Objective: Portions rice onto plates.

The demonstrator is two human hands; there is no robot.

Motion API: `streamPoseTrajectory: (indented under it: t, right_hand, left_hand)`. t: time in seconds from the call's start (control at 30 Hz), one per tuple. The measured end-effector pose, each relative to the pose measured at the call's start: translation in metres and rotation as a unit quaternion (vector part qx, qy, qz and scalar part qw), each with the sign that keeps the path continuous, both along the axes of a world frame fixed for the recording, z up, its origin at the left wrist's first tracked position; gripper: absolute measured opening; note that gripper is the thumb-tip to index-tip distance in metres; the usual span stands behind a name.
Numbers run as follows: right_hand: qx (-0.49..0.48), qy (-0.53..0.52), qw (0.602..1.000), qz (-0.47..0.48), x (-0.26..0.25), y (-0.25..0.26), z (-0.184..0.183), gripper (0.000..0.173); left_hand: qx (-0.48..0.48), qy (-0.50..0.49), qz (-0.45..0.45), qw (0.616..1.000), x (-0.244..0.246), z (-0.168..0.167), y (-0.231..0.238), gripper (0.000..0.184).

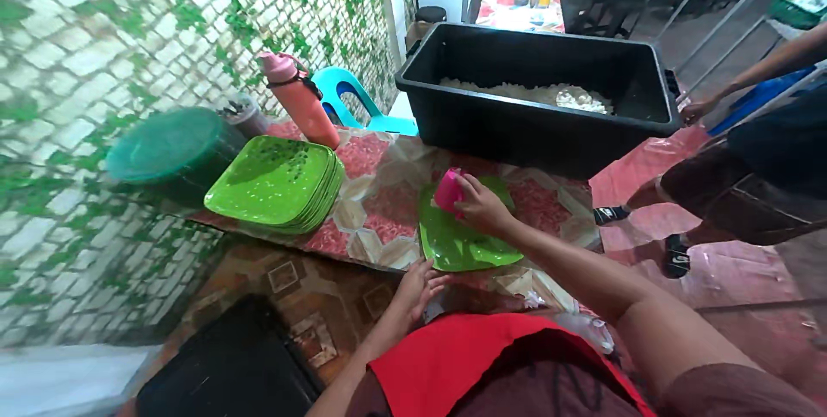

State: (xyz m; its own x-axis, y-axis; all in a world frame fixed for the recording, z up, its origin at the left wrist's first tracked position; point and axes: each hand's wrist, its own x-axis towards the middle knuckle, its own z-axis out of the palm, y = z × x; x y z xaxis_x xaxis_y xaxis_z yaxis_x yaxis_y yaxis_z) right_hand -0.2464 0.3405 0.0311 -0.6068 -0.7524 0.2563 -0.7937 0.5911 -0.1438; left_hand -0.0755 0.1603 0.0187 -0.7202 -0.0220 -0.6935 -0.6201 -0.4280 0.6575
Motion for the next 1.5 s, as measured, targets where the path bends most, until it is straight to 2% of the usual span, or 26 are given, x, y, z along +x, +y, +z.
streamPoseTrajectory:
  t: [0.1, 0.23, 0.4, 0.43, 0.5, 0.53, 0.6, 0.7, 0.77, 0.87, 0.93, 1.03, 1.1, 1.2, 1.3, 1.37, 1.43, 1.5]
  right_hand:
    - [-0.034, 0.033, 0.999, -0.023, 0.001, -0.003, -0.004, 0.017]
    - [0.0, 0.009, 1.0, -0.026, 0.013, -0.002, 0.007, 0.02]
    - [0.024, -0.04, 0.999, 0.021, 0.067, 0.016, 0.021, 0.021]
    - [0.002, -0.042, 0.999, 0.014, 0.072, 0.019, 0.021, 0.02]
    - [-0.102, -0.075, 0.99, -0.058, 0.072, 0.023, 0.025, 0.025]
    - [-0.159, -0.121, 0.973, -0.115, 0.069, 0.025, 0.032, 0.03]
    - [-0.273, -0.235, 0.909, -0.208, 0.06, 0.035, 0.045, 0.036]
    - [-0.419, -0.412, 0.761, -0.276, 0.055, 0.058, 0.052, 0.035]
    - [-0.462, -0.487, 0.684, -0.287, 0.055, 0.071, 0.048, 0.036]
    - [-0.506, -0.535, 0.613, -0.287, 0.055, 0.086, 0.05, 0.039]
    - [-0.524, -0.543, 0.593, -0.281, 0.052, 0.094, 0.067, 0.038]
    - [-0.54, -0.532, 0.596, -0.264, 0.034, 0.104, 0.111, 0.039]
    - [-0.558, -0.499, 0.623, -0.227, 0.011, 0.119, 0.144, 0.038]
    - [-0.571, -0.396, 0.694, -0.185, -0.042, 0.139, 0.194, 0.032]
    - [-0.501, -0.3, 0.786, -0.205, -0.117, 0.141, 0.227, 0.035]
    - [-0.429, -0.286, 0.821, -0.246, -0.179, 0.134, 0.223, 0.045]
    - [-0.326, -0.255, 0.868, -0.275, -0.241, 0.124, 0.195, 0.051]
    - [-0.137, -0.16, 0.94, -0.268, -0.282, 0.112, 0.174, 0.049]
  left_hand:
    - [-0.044, -0.024, -0.028, 0.998, -0.011, -0.002, -0.002, 0.048]
    - [-0.107, -0.02, -0.099, 0.989, -0.026, -0.013, -0.007, 0.044]
    - [-0.114, 0.006, -0.087, 0.99, -0.035, -0.015, -0.008, 0.039]
    - [-0.117, 0.006, -0.085, 0.989, -0.035, -0.017, -0.009, 0.039]
    - [-0.129, 0.007, -0.083, 0.988, -0.036, -0.016, -0.015, 0.04]
    - [-0.134, 0.009, -0.083, 0.988, -0.037, -0.015, -0.021, 0.04]
    - [-0.142, 0.005, -0.08, 0.987, -0.038, -0.011, -0.038, 0.041]
    - [-0.155, 0.005, -0.082, 0.984, -0.04, -0.011, -0.077, 0.043]
    - [-0.196, 0.002, -0.088, 0.977, -0.039, -0.009, -0.105, 0.042]
    - [-0.33, -0.027, -0.15, 0.932, -0.039, 0.005, -0.143, 0.044]
    - [-0.409, -0.046, -0.143, 0.9, -0.039, 0.012, -0.172, 0.054]
    - [-0.463, -0.088, -0.04, 0.881, -0.036, 0.026, -0.214, 0.068]
    - [-0.493, -0.099, -0.03, 0.864, -0.041, 0.039, -0.228, 0.071]
    - [-0.551, -0.043, -0.072, 0.83, -0.062, 0.079, -0.213, 0.063]
    - [-0.6, 0.077, -0.091, 0.791, -0.092, 0.12, -0.166, 0.048]
    - [-0.619, 0.173, -0.114, 0.758, -0.118, 0.143, -0.129, 0.046]
    - [-0.628, 0.253, -0.16, 0.718, -0.149, 0.158, -0.091, 0.056]
    - [-0.648, 0.313, -0.221, 0.658, -0.18, 0.171, -0.05, 0.069]
